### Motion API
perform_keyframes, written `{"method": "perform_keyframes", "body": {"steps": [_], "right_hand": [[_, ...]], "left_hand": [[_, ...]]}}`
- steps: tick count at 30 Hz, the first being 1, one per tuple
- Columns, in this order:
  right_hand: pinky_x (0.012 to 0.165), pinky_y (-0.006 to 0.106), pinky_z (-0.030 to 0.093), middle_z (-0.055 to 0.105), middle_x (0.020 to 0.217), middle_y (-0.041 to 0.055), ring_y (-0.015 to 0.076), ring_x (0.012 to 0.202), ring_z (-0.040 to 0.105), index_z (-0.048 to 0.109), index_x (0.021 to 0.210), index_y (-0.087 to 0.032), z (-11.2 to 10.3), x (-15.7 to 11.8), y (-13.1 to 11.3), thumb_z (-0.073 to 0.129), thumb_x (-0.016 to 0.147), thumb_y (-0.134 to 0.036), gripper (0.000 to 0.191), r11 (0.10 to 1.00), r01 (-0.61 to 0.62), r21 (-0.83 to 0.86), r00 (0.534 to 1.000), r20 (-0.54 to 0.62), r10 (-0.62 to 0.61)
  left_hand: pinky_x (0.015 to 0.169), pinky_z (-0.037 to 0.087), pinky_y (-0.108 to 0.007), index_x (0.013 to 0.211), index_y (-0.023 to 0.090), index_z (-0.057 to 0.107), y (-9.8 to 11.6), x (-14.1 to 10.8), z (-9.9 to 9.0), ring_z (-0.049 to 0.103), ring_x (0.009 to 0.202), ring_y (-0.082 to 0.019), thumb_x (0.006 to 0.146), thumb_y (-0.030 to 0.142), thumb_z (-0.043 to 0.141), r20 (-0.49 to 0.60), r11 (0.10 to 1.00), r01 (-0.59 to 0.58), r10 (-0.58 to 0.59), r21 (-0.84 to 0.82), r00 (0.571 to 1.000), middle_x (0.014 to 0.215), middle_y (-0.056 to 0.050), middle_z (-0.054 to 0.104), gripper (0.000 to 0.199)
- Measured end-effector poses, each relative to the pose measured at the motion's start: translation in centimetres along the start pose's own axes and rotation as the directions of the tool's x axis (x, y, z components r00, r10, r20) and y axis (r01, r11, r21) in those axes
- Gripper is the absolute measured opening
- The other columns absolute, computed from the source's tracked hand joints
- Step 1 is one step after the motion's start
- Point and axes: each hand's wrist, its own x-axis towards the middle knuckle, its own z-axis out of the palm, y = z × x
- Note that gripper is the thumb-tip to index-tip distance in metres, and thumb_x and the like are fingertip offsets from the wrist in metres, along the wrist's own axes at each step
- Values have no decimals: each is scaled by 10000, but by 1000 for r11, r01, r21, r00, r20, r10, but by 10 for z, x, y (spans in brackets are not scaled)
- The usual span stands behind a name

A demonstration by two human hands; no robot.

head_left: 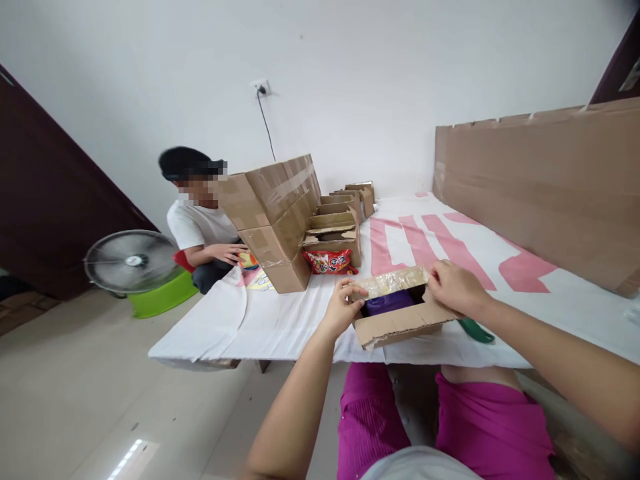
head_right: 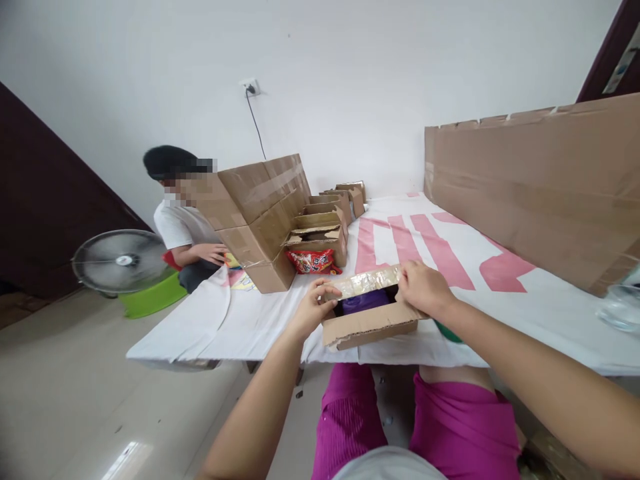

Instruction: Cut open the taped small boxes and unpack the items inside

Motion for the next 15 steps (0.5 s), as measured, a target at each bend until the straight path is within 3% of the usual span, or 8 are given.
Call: {"method": "perform_keyframes", "body": {"steps": [8, 12, 15], "right_hand": [[695, 317, 409, 644, 861, 63, 205, 751, 580, 488, 813, -237, -16, -40, 81, 454, 856, -325, 104, 953, -192, 233, 965, -130, 226], [765, 348, 421, 646, 940, 138, 228, 797, 583, 477, 841, -253, -8, -87, 133, 484, 834, -277, 26, 916, -273, 292, 925, -183, 334], [791, 368, 429, 643, 965, 157, 245, 803, 585, 475, 845, -272, 6, -133, 174, 477, 822, -262, 25, 848, -428, 313, 850, -180, 495]], "left_hand": [[924, 477, -318, 797, 205, 735, 0, -2, -1, 508, 1172, -225, 657, 82, 655, -19, 999, -37, 37, -9, 999, 1169, -61, 484, 203], [880, 494, -304, 784, 198, 735, -2, -2, -1, 506, 1178, -239, 648, 133, 670, -34, 999, -42, 41, -10, 999, 1175, -68, 488, 164], [863, 506, -310, 790, 205, 736, -4, -2, -1, 507, 1170, -246, 655, 201, 679, -33, 999, -52, 52, -1, 998, 1174, -69, 491, 146]]}}
